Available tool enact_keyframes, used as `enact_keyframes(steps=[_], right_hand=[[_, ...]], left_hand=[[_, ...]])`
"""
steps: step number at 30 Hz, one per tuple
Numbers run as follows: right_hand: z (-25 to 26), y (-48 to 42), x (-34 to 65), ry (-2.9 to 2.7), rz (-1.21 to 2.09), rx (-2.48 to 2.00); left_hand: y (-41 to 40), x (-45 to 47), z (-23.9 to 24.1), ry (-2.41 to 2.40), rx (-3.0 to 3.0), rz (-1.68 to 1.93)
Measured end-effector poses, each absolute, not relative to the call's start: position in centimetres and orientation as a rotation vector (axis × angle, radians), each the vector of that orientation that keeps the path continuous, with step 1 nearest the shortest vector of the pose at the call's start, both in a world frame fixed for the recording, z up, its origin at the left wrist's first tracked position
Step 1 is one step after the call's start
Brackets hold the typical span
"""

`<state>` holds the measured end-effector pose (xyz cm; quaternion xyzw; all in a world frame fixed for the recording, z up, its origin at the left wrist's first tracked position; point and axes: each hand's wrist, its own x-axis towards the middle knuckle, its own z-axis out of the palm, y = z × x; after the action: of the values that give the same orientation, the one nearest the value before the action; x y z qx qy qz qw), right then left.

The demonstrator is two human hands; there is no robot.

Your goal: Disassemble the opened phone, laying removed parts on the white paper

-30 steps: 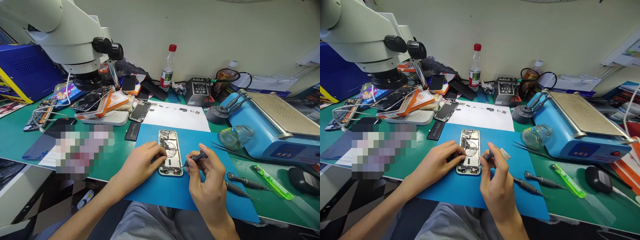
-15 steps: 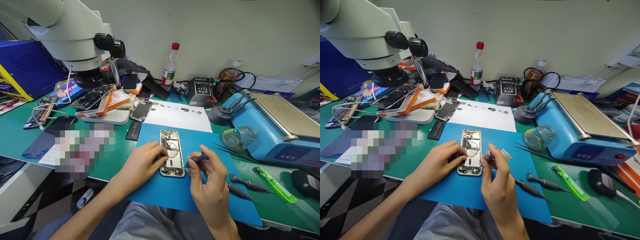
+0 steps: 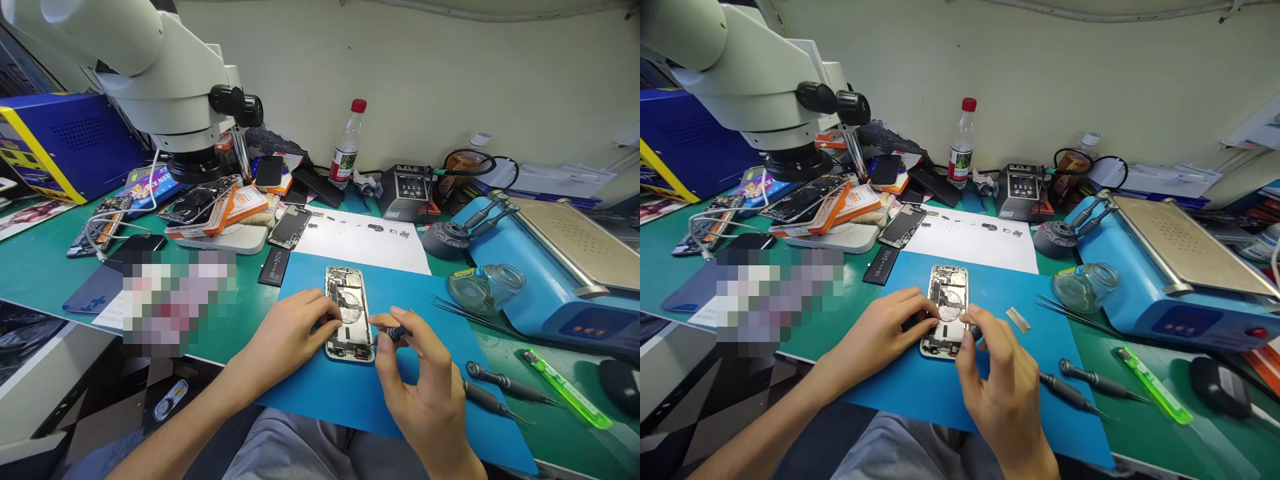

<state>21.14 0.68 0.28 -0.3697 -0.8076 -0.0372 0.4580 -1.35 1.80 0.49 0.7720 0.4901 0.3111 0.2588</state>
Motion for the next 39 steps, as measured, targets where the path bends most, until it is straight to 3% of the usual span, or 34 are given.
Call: enact_keyframes(steps=[10,16,25,39], right_hand=[[0.06,0.56,21.38,-1.994,-0.054,-0.869],[0.28,0.68,21.34,-1.98,-0.214,-0.86],[0.18,0.22,21.45,-1.964,-0.012,-0.876],[0.32,0.41,21.6,-2.008,-0.084,-0.836]], left_hand=[[1.31,-1.33,0.96,1.325,2.041,0.941],[1.51,-1.27,1.0,1.37,1.991,0.971],[1.39,-1.17,0.74,1.381,2.023,0.935],[1.45,-1.35,0.67,1.385,1.993,0.944]])
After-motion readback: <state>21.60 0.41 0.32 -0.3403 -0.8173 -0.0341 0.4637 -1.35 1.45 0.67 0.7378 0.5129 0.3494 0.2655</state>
